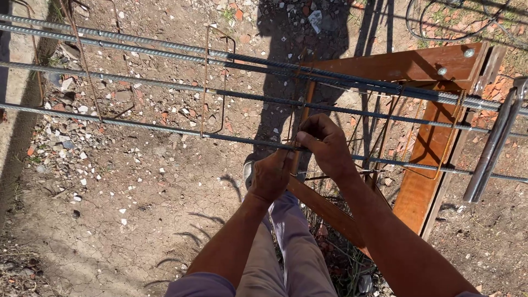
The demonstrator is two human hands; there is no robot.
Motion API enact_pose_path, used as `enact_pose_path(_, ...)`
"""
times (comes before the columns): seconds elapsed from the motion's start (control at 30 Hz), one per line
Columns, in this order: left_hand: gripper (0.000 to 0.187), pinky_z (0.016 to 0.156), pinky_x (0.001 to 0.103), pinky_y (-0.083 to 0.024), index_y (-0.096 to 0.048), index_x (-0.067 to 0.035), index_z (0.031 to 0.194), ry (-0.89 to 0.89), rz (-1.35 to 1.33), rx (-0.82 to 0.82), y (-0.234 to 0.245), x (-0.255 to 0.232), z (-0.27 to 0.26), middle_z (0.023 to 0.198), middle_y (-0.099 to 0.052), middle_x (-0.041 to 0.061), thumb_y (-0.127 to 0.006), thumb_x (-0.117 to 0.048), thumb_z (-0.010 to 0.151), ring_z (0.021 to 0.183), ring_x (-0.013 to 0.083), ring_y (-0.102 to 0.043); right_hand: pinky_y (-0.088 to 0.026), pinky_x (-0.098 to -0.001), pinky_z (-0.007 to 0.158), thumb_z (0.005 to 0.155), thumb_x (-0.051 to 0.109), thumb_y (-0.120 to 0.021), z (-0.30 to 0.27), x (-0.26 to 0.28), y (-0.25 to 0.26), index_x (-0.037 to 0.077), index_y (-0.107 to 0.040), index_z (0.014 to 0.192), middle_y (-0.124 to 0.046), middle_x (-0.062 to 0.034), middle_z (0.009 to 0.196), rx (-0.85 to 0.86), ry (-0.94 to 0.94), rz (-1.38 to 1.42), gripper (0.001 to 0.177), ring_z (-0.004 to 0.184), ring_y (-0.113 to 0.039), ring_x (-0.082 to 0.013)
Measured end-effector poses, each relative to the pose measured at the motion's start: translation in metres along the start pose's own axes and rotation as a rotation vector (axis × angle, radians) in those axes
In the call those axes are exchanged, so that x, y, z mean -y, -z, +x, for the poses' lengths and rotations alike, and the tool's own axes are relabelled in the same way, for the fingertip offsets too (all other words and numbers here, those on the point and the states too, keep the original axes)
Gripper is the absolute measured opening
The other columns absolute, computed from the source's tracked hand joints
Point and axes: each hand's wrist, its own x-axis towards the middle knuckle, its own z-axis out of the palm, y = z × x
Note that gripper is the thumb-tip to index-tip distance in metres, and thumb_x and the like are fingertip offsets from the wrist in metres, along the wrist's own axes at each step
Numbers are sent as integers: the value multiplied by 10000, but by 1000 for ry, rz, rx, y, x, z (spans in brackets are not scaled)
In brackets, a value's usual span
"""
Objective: The person uses pliers to twist wire ties around the intersections of a rebar grid, securing the steel bars together. The person works along the length of the rebar structure, repeatedly wrapping and twisting the wire to fasten the framework.
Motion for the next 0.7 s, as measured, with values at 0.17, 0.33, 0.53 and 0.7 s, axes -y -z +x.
enact_pose_path(0.17, 206, 467, 426, -511, -656, -130, 980, -42, 24, -63, -4, 0, -1, 584, -583, 118, -492, -239, 1041, 586, 354, -659, -565, -419, 888, 999, 152, -540, -4, 21, 5, 78, -664, 972, -722, -144, 911, 26, -138, 319, 147, 934, -719, -247)
enact_pose_path(0.33, 146, 455, 403, -517, -657, -152, 962, -80, 74, -72, 4, -5, 6, 592, -599, 73, -546, -231, 1015, 579, 317, -666, -539, -406, 911, 973, 160, -591, -5, 24, 4, 51, -696, 931, -709, -119, 874, 56, -125, 280, 157, 923, -697, -215)
enact_pose_path(0.53, 77, 450, 418, -515, -649, -175, 970, -132, 145, -62, 9, -4, 7, 603, -577, 64, -592, -226, 966, 575, 325, -651, -498, -354, 814, 845, 103, -786, -19, 35, 8, 43, -734, 870, -653, -80, 800, 235, 6, -2, 83, 849, -608, -161)
enact_pose_path(0.7, 78, 440, 423, -504, -653, -169, 985, -146, 211, -26, 11, 0, 7, 584, -553, 58, -597, -216, 956, 547, 322, -641, -508, -375, 871, 831, 89, -806, -18, 29, 16, 38, -708, 994, -655, -66, 882, 294, -45, -14, 197, 925, -624, -184)
